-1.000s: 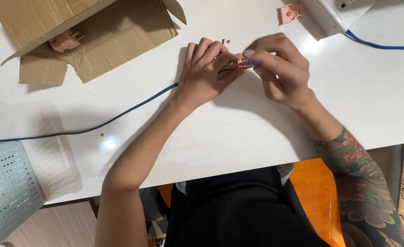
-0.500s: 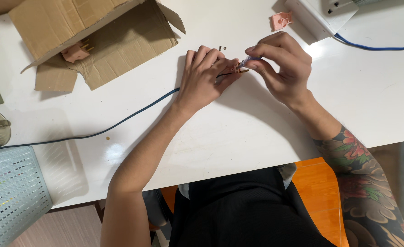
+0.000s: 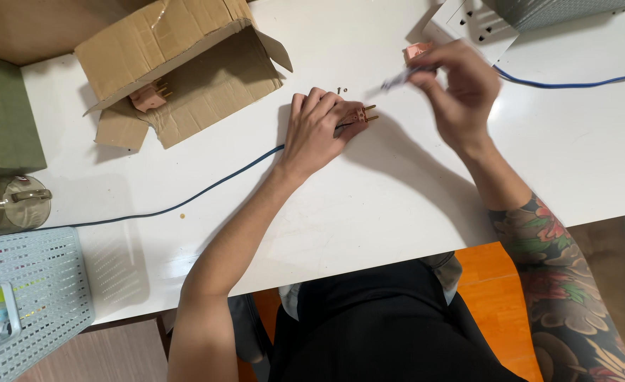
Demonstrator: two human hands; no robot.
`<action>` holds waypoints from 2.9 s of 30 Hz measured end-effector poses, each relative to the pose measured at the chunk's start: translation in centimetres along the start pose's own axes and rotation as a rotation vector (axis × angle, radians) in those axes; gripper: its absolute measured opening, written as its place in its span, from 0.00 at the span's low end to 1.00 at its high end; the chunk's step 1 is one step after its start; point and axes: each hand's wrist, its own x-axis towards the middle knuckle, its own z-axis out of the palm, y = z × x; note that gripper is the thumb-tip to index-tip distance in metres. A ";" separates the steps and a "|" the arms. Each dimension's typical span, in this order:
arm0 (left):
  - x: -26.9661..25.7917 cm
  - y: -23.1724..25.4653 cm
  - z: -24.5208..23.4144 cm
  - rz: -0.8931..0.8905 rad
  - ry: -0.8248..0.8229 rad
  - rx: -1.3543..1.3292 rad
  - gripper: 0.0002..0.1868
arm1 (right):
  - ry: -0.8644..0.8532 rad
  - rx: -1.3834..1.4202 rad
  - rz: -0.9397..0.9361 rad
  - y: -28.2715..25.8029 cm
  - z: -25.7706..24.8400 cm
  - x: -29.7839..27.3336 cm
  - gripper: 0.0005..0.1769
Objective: The person repairs an electrical plug by using a screwdriver to disassemble the plug, inserting wires from a cable into the plug terminals, and then reassembling the plug housing.
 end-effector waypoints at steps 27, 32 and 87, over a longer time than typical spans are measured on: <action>-0.3 -1.0 -4.4 -0.082 -0.134 -0.062 0.07 | -0.356 -0.653 0.074 5.0 -2.0 -3.5 0.22; -0.2 -0.8 -4.4 -0.116 -0.148 -0.086 0.05 | -0.262 -0.861 0.104 7.2 -3.5 -4.0 0.26; -0.5 -1.3 -4.0 -0.155 -0.125 -0.256 0.04 | -0.481 -0.342 0.090 1.4 2.9 -3.3 0.21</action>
